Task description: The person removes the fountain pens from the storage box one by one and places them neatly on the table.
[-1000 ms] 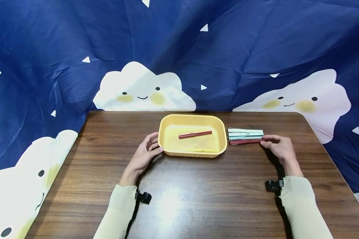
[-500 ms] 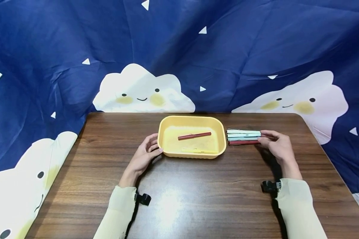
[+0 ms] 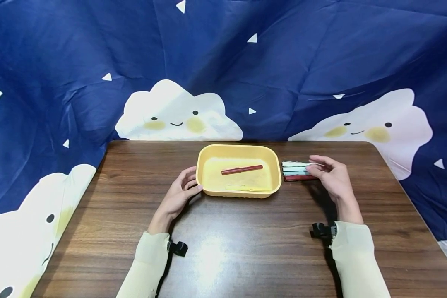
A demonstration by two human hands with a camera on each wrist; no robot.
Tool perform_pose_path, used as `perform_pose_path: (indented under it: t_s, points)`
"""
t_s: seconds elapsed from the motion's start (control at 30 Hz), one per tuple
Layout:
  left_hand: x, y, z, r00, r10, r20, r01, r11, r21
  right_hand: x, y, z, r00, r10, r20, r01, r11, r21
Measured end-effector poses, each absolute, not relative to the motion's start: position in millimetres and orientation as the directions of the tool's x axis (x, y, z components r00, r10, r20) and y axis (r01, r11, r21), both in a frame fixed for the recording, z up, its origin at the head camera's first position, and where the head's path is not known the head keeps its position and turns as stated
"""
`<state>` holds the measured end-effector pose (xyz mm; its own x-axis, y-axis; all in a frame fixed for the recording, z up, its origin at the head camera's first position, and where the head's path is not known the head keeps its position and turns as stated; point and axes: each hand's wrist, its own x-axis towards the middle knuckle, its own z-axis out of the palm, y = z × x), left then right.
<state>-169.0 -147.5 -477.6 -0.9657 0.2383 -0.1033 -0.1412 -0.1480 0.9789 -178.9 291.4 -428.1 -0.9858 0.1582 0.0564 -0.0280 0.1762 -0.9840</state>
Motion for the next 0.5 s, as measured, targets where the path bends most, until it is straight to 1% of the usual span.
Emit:
perform_pose_path:
  t_s: [0.17,0.37,0.5]
  points:
    - [-168,-148,-477,-0.966,0.234,-0.109,-0.148,-0.155,0.977,-182,280,-429,-0.988,0.128,0.084,-0.074,0.08,-0.994]
    - [-168,-148,-478,-0.966,0.234,-0.111,-0.15,-0.156,0.976,-185,265,-427,-0.988,0.107,0.114,-0.105,0.087,-0.991]
    - [-169,-148,-478,-0.966,0.237,-0.106,-0.147,-0.159,0.976,-187,254,-425,-0.991,0.067,0.113,-0.107,0.096,-0.99]
